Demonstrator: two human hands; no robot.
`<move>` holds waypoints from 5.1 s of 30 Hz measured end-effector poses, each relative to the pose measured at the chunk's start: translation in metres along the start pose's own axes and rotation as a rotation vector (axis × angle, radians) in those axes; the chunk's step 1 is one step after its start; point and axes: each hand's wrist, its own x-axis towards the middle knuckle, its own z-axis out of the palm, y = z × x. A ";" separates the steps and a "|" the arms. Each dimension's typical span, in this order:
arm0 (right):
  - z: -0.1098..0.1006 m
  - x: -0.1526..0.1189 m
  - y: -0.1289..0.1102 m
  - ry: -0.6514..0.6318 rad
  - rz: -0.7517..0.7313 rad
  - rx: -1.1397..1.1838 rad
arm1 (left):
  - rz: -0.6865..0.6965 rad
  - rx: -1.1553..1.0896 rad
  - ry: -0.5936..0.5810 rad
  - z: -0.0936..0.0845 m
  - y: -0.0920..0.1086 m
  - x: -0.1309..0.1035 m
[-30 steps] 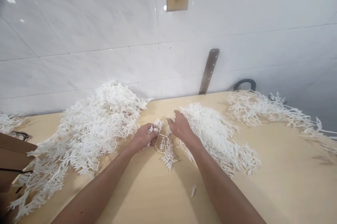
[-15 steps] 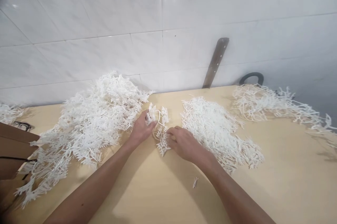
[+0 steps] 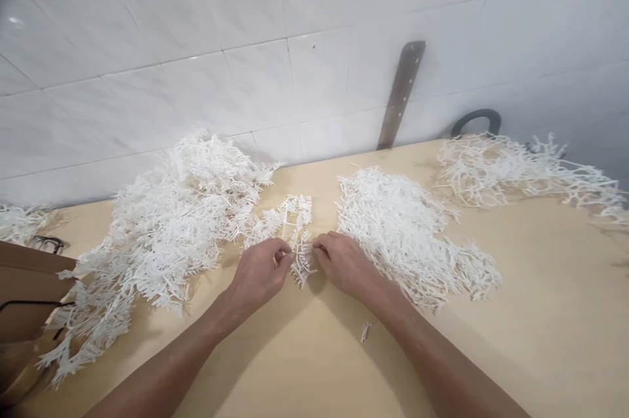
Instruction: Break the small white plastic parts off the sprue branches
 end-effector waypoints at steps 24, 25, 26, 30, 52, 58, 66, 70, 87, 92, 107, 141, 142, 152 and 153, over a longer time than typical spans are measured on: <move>-0.003 -0.011 -0.018 -0.119 0.036 0.257 | -0.451 -0.739 -0.100 0.018 0.008 0.009; -0.004 -0.012 -0.019 -0.125 0.021 0.269 | -0.472 -0.794 -0.104 0.017 0.009 0.009; -0.004 -0.012 -0.021 -0.132 0.004 0.284 | -0.489 -0.845 -0.104 0.017 0.009 0.009; -0.009 -0.012 -0.023 -0.149 -0.037 0.334 | -0.516 -0.964 -0.070 0.020 0.006 0.010; -0.011 0.003 0.015 -0.084 0.307 0.720 | -0.165 -0.797 0.005 0.031 -0.010 0.018; -0.010 0.000 0.009 -0.043 0.256 0.575 | -0.139 -0.726 -0.007 0.034 -0.009 0.017; -0.014 0.001 0.004 -0.041 0.177 0.352 | -0.116 -0.636 0.057 0.032 -0.007 0.014; -0.014 0.001 0.001 -0.036 0.162 0.393 | -0.068 -0.492 0.106 0.033 -0.007 0.013; -0.004 0.003 -0.005 0.043 0.309 0.462 | 0.148 -0.319 0.289 0.034 -0.002 0.006; 0.000 0.002 -0.002 0.002 0.350 0.623 | 0.122 -0.292 0.147 0.036 0.002 0.006; 0.008 0.005 0.004 -0.067 0.406 0.939 | -0.238 -0.780 -0.189 0.021 0.007 0.013; 0.004 0.001 -0.007 0.052 0.292 0.516 | -0.618 -1.066 -0.072 0.029 0.030 0.012; 0.004 0.001 -0.007 0.057 0.286 0.498 | -0.614 -1.071 -0.078 0.029 0.030 0.012; 0.002 0.001 -0.005 0.088 0.271 0.274 | -0.643 -1.146 -0.051 0.032 0.031 0.013; 0.003 0.000 -0.005 0.085 0.266 0.270 | -0.649 -1.157 -0.033 0.032 0.031 0.013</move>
